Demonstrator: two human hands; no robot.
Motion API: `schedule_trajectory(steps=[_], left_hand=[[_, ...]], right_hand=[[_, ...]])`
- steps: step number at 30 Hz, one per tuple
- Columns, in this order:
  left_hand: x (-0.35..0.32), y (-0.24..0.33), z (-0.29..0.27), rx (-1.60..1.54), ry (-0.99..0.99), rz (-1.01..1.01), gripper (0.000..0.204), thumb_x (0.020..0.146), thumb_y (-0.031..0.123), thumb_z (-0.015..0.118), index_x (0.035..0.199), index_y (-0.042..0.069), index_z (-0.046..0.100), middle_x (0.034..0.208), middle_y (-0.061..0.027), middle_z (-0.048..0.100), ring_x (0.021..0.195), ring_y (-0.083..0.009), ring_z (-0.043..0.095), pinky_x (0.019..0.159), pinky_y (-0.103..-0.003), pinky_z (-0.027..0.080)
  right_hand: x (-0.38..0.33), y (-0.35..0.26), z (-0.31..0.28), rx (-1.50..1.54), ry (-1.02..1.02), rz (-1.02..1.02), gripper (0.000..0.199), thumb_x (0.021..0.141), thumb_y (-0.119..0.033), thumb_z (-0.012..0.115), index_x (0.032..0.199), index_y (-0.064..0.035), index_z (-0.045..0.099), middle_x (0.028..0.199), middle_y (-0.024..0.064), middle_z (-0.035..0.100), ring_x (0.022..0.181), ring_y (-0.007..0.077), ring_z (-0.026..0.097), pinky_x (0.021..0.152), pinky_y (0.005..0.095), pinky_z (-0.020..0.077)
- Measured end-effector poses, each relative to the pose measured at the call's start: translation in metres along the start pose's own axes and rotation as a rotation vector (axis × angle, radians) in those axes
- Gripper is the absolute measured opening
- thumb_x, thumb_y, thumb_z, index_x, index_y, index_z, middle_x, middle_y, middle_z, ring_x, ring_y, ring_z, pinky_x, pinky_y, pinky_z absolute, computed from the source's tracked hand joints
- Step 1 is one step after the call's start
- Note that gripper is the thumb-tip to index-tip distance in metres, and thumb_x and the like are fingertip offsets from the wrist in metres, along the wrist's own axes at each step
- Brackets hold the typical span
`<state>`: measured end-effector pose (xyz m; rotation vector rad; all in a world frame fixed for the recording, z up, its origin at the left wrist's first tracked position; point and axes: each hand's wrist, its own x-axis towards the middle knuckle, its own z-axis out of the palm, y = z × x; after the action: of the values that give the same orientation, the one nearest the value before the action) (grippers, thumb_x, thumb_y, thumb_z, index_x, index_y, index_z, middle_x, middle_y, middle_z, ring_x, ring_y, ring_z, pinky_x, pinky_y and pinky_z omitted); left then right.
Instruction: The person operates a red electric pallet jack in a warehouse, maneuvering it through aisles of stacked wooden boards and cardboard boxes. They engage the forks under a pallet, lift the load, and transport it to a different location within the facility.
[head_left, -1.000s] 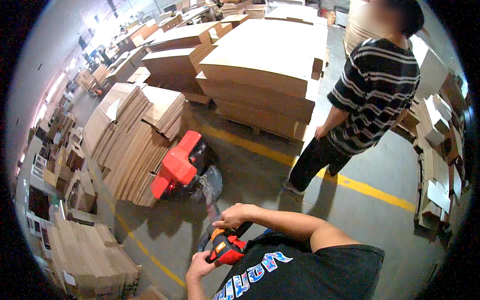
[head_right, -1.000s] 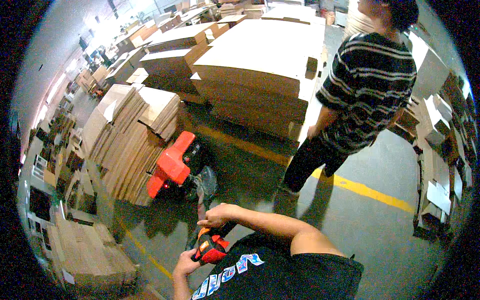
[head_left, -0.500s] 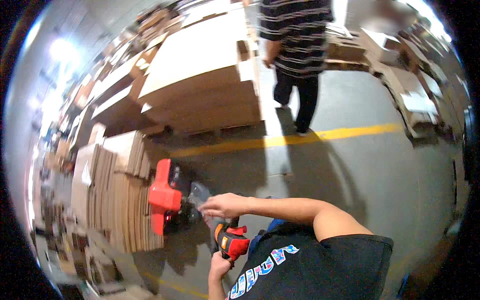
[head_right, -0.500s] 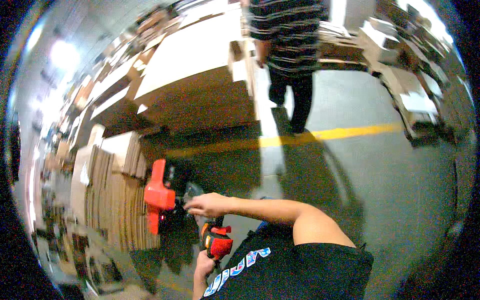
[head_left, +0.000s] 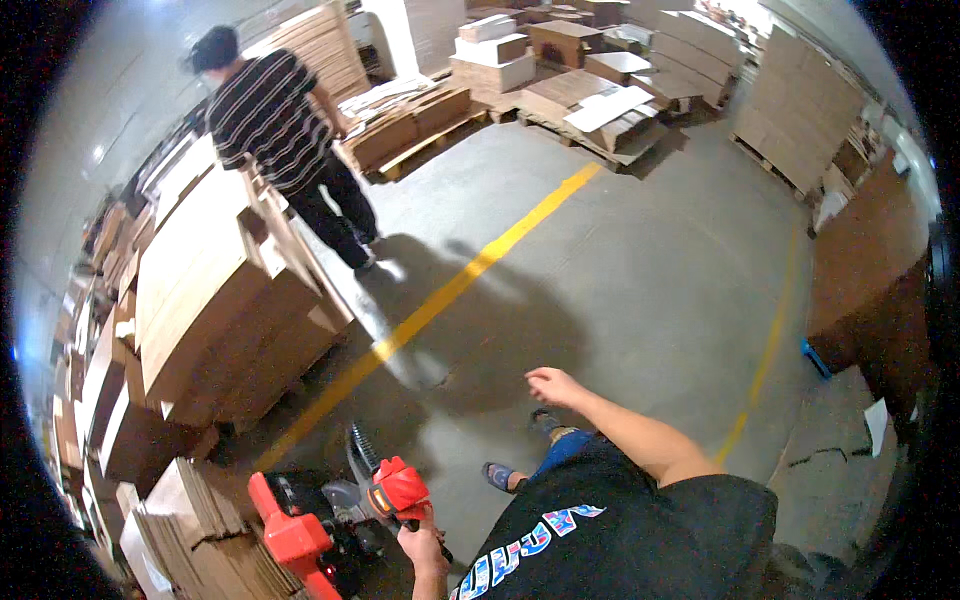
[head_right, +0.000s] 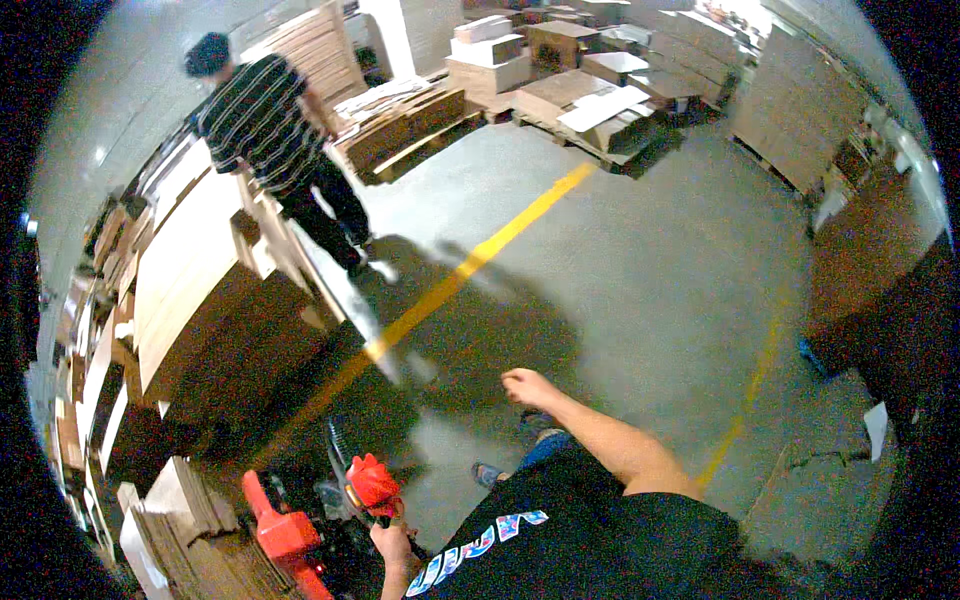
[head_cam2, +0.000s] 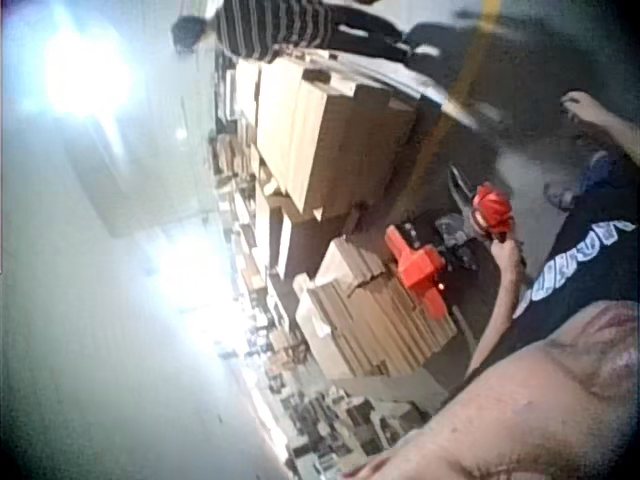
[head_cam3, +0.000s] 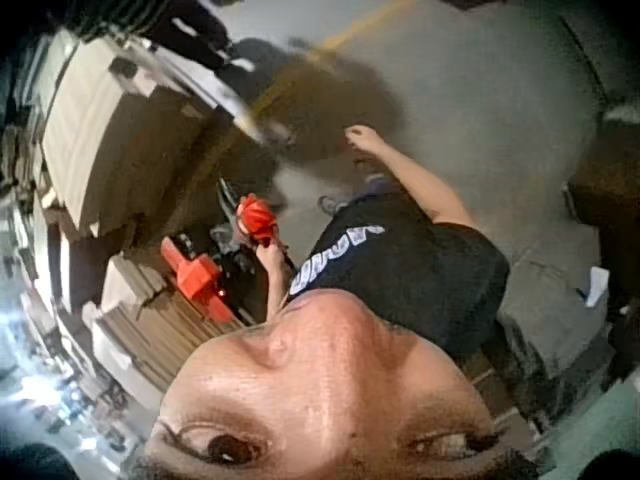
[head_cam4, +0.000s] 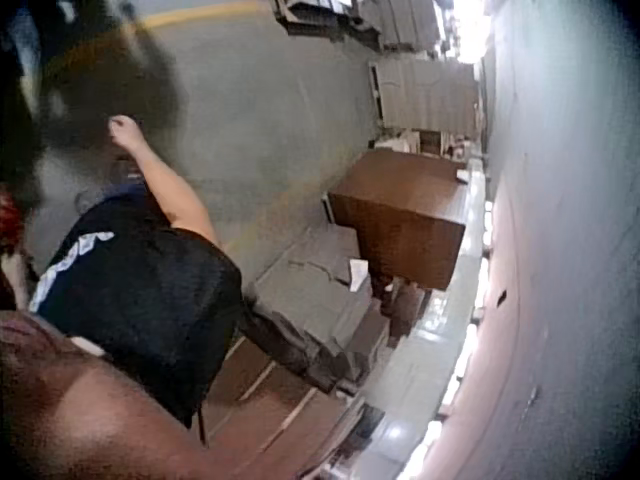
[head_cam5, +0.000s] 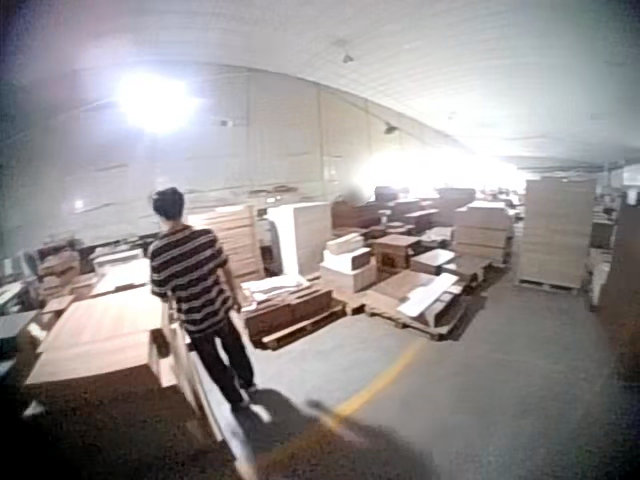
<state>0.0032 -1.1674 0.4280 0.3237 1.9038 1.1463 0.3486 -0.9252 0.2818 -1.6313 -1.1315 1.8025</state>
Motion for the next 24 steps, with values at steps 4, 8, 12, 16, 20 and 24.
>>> schedule_trajectory(steps=[4,8,12,16,20,24], left_hand=[[0.036,0.004,0.015,-0.075,-0.026,0.028,0.020,0.097,0.019,0.079,0.094,0.010,0.062,0.067,0.0043,0.052,0.049,-0.0099,0.043,0.047,-0.030,0.036],[0.011,0.004,0.086,0.031,0.103,0.087,0.022,0.096,0.023,0.080,0.094,0.012,0.062,0.067,0.0069,0.046,0.053,-0.0101,0.042,0.050,-0.032,0.038],[0.026,0.020,0.133,-0.045,0.114,0.192,0.024,0.093,0.024,0.083,0.101,0.015,0.062,0.067,0.0051,0.047,0.051,-0.0119,0.042,0.048,-0.033,0.037],[0.108,0.011,0.137,0.000,0.127,0.201,0.035,0.089,0.039,0.086,0.090,0.011,0.064,0.064,0.0021,0.048,0.050,-0.0161,0.045,0.048,-0.037,0.036],[0.106,0.040,0.202,0.036,0.198,0.113,0.049,0.084,0.049,0.088,0.088,0.007,0.063,0.066,-0.0021,0.053,0.052,-0.0207,0.051,0.051,-0.040,0.039],[0.136,0.059,0.250,0.133,0.273,0.150,0.047,0.085,0.044,0.088,0.085,0.004,0.063,0.071,-0.0035,0.058,0.053,-0.0202,0.052,0.050,-0.039,0.040]], right_hand=[[-0.034,0.120,-0.095,0.268,0.446,0.228,0.042,0.108,-0.035,0.060,0.139,-0.0065,0.062,0.094,0.0084,0.072,0.071,0.0139,0.066,0.057,0.0282,0.0523],[-0.092,0.249,-0.211,0.259,0.674,0.387,0.039,0.106,-0.034,0.059,0.132,-0.0051,0.064,0.091,0.0096,0.073,0.071,0.0191,0.068,0.057,0.0342,0.0539],[-0.176,0.364,-0.270,0.409,0.742,0.533,0.035,0.102,-0.033,0.061,0.123,-0.0053,0.066,0.094,0.0130,0.073,0.077,0.0253,0.070,0.063,0.0396,0.0555],[-0.257,0.451,-0.278,0.571,0.707,0.511,0.032,0.099,-0.034,0.064,0.114,-0.0061,0.069,0.096,0.0161,0.073,0.084,0.0312,0.071,0.070,0.0446,0.0568],[-0.283,0.493,-0.312,0.732,0.661,0.407,0.029,0.095,-0.034,0.067,0.104,-0.0070,0.071,0.098,0.0192,0.072,0.091,0.0370,0.073,0.077,0.0497,0.0581],[-0.251,0.434,-0.342,0.831,0.558,0.530,0.037,0.103,-0.035,0.057,0.129,-0.0091,0.053,0.134,0.0132,0.060,0.108,0.0340,0.065,0.094,0.0527,0.0515]])
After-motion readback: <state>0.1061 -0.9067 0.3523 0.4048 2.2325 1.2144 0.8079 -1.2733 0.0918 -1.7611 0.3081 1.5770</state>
